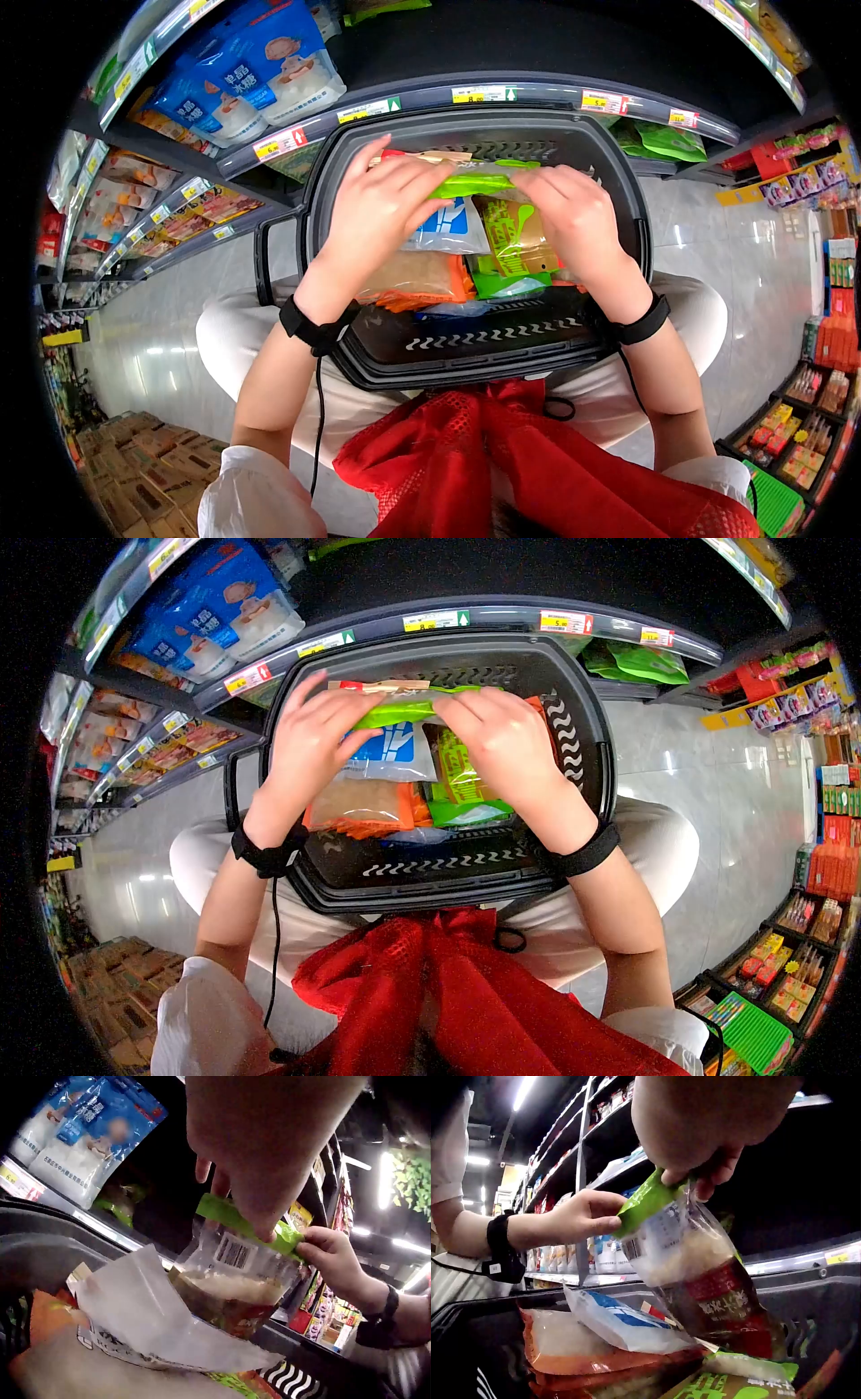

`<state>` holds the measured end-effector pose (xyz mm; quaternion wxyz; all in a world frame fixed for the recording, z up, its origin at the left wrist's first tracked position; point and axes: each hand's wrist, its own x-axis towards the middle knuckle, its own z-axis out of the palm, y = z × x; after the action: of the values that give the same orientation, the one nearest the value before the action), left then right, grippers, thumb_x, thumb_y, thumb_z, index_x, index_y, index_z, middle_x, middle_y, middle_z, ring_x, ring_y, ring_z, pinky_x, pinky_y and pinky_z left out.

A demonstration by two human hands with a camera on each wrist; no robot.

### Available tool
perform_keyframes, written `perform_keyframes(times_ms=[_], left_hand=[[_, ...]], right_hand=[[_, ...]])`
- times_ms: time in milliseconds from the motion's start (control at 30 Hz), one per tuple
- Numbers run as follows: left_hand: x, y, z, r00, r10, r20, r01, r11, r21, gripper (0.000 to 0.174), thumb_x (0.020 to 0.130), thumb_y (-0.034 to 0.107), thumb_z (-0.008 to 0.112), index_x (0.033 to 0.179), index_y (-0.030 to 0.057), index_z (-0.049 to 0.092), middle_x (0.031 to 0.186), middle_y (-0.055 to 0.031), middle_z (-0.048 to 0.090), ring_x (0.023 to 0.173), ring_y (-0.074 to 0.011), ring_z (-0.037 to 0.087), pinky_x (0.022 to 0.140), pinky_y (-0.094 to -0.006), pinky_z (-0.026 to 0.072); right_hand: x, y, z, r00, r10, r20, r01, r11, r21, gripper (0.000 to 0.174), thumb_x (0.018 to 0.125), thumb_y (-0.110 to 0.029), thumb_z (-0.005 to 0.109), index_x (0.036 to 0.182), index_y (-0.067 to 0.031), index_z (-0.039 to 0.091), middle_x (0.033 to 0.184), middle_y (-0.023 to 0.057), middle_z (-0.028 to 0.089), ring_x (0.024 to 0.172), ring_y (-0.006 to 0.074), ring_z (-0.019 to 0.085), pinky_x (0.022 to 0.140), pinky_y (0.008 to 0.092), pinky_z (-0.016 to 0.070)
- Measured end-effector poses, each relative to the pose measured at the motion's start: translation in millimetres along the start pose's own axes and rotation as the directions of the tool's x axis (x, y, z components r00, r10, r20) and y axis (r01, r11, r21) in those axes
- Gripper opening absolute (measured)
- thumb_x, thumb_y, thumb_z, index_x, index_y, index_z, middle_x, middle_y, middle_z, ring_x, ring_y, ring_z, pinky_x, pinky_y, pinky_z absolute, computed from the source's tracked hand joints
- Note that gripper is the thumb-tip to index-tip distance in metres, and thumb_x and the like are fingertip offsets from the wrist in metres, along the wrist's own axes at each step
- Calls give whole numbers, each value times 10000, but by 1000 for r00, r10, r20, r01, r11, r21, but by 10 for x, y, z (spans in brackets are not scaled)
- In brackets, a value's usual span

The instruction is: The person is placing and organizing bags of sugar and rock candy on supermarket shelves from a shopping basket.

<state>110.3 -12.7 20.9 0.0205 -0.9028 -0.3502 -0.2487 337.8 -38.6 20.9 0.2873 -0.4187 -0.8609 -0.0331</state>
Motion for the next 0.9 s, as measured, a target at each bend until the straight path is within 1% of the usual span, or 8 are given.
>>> perform_keyframes(times_ms=[133, 233, 333, 500, 567, 700, 800, 900], left_hand=[[-40, 56, 111, 995, -62, 75, 81, 956, -283, 383, 645, 171, 680, 1005, 73, 588, 936, -90, 613, 897, -243, 576, 798, -345, 445], [-64, 125, 137, 993, -65, 99, 94, 942, -322, 356, 654, 161, 672, 991, 69, 600, 910, -101, 621, 868, -252, 589, 749, -334, 469], [-84, 106, 158, 990, -81, 112, 107, 963, -247, 280, 685, 130, 625, 963, 93, 613, 869, -77, 631, 768, -226, 614, 636, -316, 493], [-96, 156, 257, 998, -49, 38, 52, 994, -94, 206, 691, 92, 556, 891, 98, 604, 777, -43, 636, 667, -183, 623, 543, -286, 493], [-82, 234, 204, 984, 2, 179, 2, 1000, -20, 161, 714, 109, 586, 873, 105, 612, 721, -59, 616, 631, -212, 609, 552, -296, 487], [-68, 292, 161, 985, 8, 171, -6, 1000, -14, 148, 727, 120, 578, 873, 115, 603, 677, -56, 600, 594, -209, 599, 534, -298, 482], [14, 280, 64, 998, -29, 57, 34, 994, -107, 150, 725, 117, 593, 875, 111, 600, 693, -63, 609, 605, -218, 602, 527, -301, 479], [33, 249, 25, 998, -59, -9, 57, 988, -143, 154, 718, 109, 612, 871, 97, 600, 714, -82, 617, 616, -235, 603, 529, -314, 478]], right_hand=[[-8, 35, -22, 989, -141, 36, 139, 989, 49, 224, 650, -67, 530, 872, -65, 553, 791, 63, 569, 718, 225, 572, 643, 327, 474], [-23, 16, 11, 978, -206, 47, 201, 976, 80, 207, 653, -68, 525, 858, -71, 556, 781, 46, 563, 695, 217, 562, 620, 320, 466], [-13, -7, 36, 971, -235, 51, 232, 970, 67, 210, 646, -71, 543, 856, -74, 560, 759, 39, 553, 682, 209, 553, 598, 316, 456], [19, -210, 65, 999, -26, 23, 25, 999, 39, 216, 619, -89, 588, 834, -80, 573, 720, 30, 529, 690, 190, 542, 596, 312, 452], [-20, -263, 142, 999, -39, 5, 39, 999, 4, 183, 625, -85, 569, 807, -79, 580, 707, 29, 520, 704, 189, 541, 603, 308, 452], [-58, -204, 121, 996, -35, 82, 38, 999, -29, 123, 632, -95, 535, 747, -66, 566, 704, 41, 530, 708, 193, 544, 629, 306, 458], [41, -89, 52, 994, -54, -96, 59, 997, 53, 107, 636, -91, 568, 733, -47, 556, 722, 72, 568, 676, 230, 555, 622, 340, 468], [88, -51, -46, 998, -24, -61, 27, 999, 46, 108, 659, -105, 601, 736, -44, 555, 715, 79, 569, 682, 237, 560, 618, 330, 471]])
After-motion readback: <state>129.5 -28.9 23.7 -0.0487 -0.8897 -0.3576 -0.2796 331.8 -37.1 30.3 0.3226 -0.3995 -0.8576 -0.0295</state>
